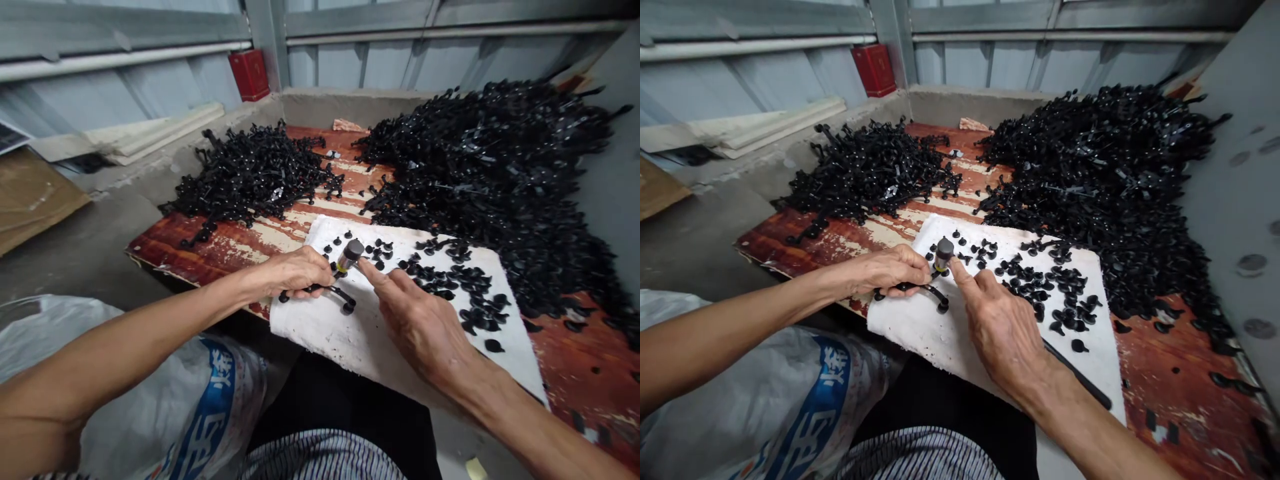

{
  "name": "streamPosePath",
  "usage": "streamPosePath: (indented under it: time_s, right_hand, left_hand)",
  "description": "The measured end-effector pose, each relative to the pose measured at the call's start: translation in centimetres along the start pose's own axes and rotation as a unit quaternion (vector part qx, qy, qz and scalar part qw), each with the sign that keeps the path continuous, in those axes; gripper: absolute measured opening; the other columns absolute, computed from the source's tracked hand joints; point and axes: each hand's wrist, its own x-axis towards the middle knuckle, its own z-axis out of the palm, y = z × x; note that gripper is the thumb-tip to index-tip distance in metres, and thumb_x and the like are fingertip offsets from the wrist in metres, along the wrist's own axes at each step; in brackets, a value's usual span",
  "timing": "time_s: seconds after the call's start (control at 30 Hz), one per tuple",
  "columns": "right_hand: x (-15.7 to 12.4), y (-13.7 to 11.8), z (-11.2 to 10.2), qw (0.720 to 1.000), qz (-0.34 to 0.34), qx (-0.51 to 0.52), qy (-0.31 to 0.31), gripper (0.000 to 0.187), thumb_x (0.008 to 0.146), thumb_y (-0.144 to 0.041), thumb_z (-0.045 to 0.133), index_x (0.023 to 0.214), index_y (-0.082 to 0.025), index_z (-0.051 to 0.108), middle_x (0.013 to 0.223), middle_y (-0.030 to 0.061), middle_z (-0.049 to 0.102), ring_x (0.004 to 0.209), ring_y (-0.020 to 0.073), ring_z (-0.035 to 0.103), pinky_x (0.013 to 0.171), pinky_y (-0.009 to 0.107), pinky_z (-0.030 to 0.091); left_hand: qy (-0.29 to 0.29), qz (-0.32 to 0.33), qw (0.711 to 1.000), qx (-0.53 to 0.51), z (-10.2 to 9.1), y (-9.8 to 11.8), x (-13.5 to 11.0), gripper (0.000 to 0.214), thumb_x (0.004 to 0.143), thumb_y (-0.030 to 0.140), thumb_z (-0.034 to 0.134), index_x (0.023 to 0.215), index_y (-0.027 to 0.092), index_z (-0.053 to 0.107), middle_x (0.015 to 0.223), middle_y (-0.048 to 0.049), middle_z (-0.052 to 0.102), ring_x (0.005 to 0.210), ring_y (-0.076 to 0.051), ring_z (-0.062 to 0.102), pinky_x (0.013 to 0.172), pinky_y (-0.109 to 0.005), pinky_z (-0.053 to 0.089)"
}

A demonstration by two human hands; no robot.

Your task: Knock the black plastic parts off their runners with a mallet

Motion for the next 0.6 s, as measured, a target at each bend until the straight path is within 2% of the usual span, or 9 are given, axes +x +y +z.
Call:
streamPosePath:
  time_s: [0.07, 0.17, 0.2, 0.23, 0.33, 0.37, 0.5, 0.53, 0.6]
  right_hand:
    - [0.2, -0.4, -0.5, 1.000, 0.001, -0.019, -0.003, 0.051, 0.089, -0.009, 0.038, 0.137, -0.013, 0.055, 0.078, 0.0054, 0.058, 0.050, 0.0117, 0.049, 0.043, 0.023, 0.043]
    - [0.6, -1.1, -1.2, 0.997, 0.003, 0.002, 0.077, 0.055, 0.090, -0.007, 0.041, 0.144, -0.017, 0.048, 0.080, 0.0045, 0.057, 0.054, 0.0112, 0.050, 0.048, 0.021, 0.045]
    - [0.6, -1.2, -1.3, 0.996, -0.005, -0.009, 0.083, 0.057, 0.089, -0.005, 0.040, 0.144, -0.017, 0.047, 0.079, 0.0039, 0.056, 0.053, 0.0111, 0.049, 0.046, 0.021, 0.043]
    - [0.6, -1.2, -1.3, 0.997, -0.015, -0.032, 0.070, 0.058, 0.088, -0.004, 0.039, 0.143, -0.017, 0.048, 0.077, 0.0033, 0.056, 0.051, 0.0110, 0.047, 0.043, 0.020, 0.041]
    - [0.5, -1.0, -1.1, 0.995, -0.035, -0.093, -0.024, 0.054, 0.086, -0.002, 0.036, 0.134, -0.014, 0.056, 0.073, 0.0030, 0.056, 0.044, 0.0098, 0.041, 0.036, 0.020, 0.032]
    - [0.4, -0.9, -1.0, 0.996, -0.031, -0.085, -0.026, 0.052, 0.087, -0.003, 0.036, 0.133, -0.013, 0.057, 0.075, 0.0035, 0.057, 0.044, 0.0096, 0.042, 0.037, 0.020, 0.033]
    - [0.3, -0.8, -1.0, 0.996, 0.000, -0.020, 0.088, 0.052, 0.089, -0.005, 0.040, 0.139, -0.014, 0.052, 0.083, 0.0060, 0.060, 0.057, 0.0112, 0.053, 0.048, 0.020, 0.043]
    - [0.3, -0.7, -0.9, 0.997, -0.002, -0.028, 0.076, 0.052, 0.089, -0.005, 0.039, 0.138, -0.014, 0.053, 0.080, 0.0054, 0.060, 0.054, 0.0113, 0.051, 0.045, 0.021, 0.041]
    - [0.4, -0.4, -0.8, 0.999, -0.004, -0.049, 0.004, 0.051, 0.087, -0.007, 0.037, 0.133, -0.014, 0.059, 0.074, 0.0049, 0.060, 0.045, 0.0111, 0.044, 0.040, 0.023, 0.036]
  left_hand:
    - [-0.003, 0.002, 1.000, -0.006, 0.0, -0.1, 0.0, 0.015, 0.075, 0.021, 0.060, 0.061, 0.015, 0.056, 0.047, 0.0031, 0.054, 0.031, -0.004, 0.038, 0.029, -0.017, 0.020]
    - [-0.010, -0.001, 1.000, -0.011, 0.0, 0.0, -0.1, 0.015, 0.075, 0.020, 0.059, 0.061, 0.015, 0.057, 0.047, 0.0030, 0.054, 0.031, -0.004, 0.038, 0.029, -0.016, 0.021]
    - [-0.010, -0.003, 1.000, -0.009, 0.1, 0.1, -0.2, 0.015, 0.075, 0.019, 0.058, 0.061, 0.015, 0.057, 0.047, 0.0030, 0.054, 0.030, -0.004, 0.038, 0.029, -0.016, 0.022]
    - [-0.008, -0.006, 1.000, -0.007, 0.2, 0.2, -0.2, 0.015, 0.075, 0.018, 0.058, 0.060, 0.015, 0.057, 0.047, 0.0031, 0.053, 0.030, -0.004, 0.038, 0.029, -0.016, 0.022]
    - [0.000, -0.012, 1.000, -0.004, 0.3, 0.3, -0.2, 0.017, 0.075, 0.018, 0.058, 0.058, 0.014, 0.055, 0.047, 0.0028, 0.053, 0.029, -0.003, 0.038, 0.028, -0.016, 0.021]
    - [0.000, -0.015, 1.000, -0.007, 0.3, 0.3, -0.2, 0.017, 0.075, 0.017, 0.058, 0.058, 0.014, 0.055, 0.047, 0.0026, 0.054, 0.029, -0.004, 0.038, 0.028, -0.016, 0.021]
    - [-0.006, -0.024, 0.999, -0.029, 0.4, 0.2, -0.1, 0.015, 0.075, 0.016, 0.057, 0.061, 0.014, 0.056, 0.046, 0.0024, 0.055, 0.030, -0.004, 0.040, 0.027, -0.016, 0.022]
    - [-0.005, -0.024, 0.999, -0.031, 0.4, 0.3, -0.1, 0.014, 0.075, 0.016, 0.057, 0.061, 0.014, 0.057, 0.046, 0.0026, 0.055, 0.030, -0.004, 0.040, 0.027, -0.015, 0.023]
    - [0.002, -0.028, 0.999, -0.023, 0.6, 0.5, -0.2, 0.016, 0.077, 0.015, 0.057, 0.060, 0.014, 0.056, 0.046, 0.0028, 0.055, 0.029, -0.004, 0.039, 0.028, -0.015, 0.023]
